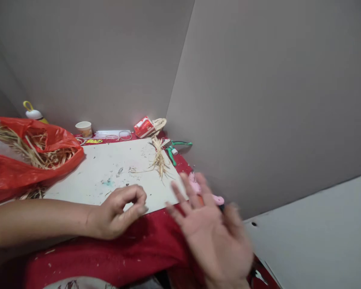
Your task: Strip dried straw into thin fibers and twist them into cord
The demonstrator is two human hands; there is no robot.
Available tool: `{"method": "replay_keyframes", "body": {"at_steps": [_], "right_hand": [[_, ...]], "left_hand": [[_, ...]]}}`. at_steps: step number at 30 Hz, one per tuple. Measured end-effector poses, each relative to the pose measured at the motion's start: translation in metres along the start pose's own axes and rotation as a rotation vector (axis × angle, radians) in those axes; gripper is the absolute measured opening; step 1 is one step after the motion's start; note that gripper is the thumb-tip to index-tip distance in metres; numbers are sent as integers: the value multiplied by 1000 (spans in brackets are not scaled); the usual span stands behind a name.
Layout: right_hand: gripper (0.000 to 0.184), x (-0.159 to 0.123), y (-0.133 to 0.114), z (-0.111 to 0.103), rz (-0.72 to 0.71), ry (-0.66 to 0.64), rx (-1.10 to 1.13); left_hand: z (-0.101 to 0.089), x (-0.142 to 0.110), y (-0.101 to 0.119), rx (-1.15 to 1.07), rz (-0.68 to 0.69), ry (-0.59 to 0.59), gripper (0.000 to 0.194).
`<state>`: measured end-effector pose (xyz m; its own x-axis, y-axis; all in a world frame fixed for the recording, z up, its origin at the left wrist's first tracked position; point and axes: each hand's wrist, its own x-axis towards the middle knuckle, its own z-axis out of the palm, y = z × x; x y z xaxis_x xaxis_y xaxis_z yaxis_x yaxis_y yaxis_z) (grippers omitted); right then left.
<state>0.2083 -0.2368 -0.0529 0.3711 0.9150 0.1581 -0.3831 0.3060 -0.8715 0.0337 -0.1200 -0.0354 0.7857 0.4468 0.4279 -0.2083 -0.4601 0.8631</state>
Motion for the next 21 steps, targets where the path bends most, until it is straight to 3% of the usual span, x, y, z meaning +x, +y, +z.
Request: {"method": "replay_keyframes", "body": {"at_steps": [2, 6, 8, 11, 14, 16, 18, 21], "right_hand": [[57, -6, -1, -15, -106, 56, -171], [41, -23, 29, -31, 39, -298, -802], [39, -32, 53, -22, 21, -398, -1062], [56, -46, 80, 13, -54, -542, -1380], [65, -58, 84, 58, -116, -911, -1266], [58, -59, 79, 74, -162, -1079, -1066], [55, -57, 76, 73, -183, -990, -1029], [54, -53, 83, 54, -229, -748, -1216]], "left_hand": [[-4, -4, 2, 57, 42, -1, 20], [-25, 7, -9, -40, -136, 166, 29], [-38, 15, -19, -42, -187, 215, 37], [-50, 21, -30, 22, -222, 259, 46], [-52, 21, -31, 99, -239, 266, 46], [-51, 18, -26, 103, -267, 271, 30], [-53, 13, -17, 90, -303, 269, 11], [-62, 2, -1, 133, -333, 242, 14]]}}
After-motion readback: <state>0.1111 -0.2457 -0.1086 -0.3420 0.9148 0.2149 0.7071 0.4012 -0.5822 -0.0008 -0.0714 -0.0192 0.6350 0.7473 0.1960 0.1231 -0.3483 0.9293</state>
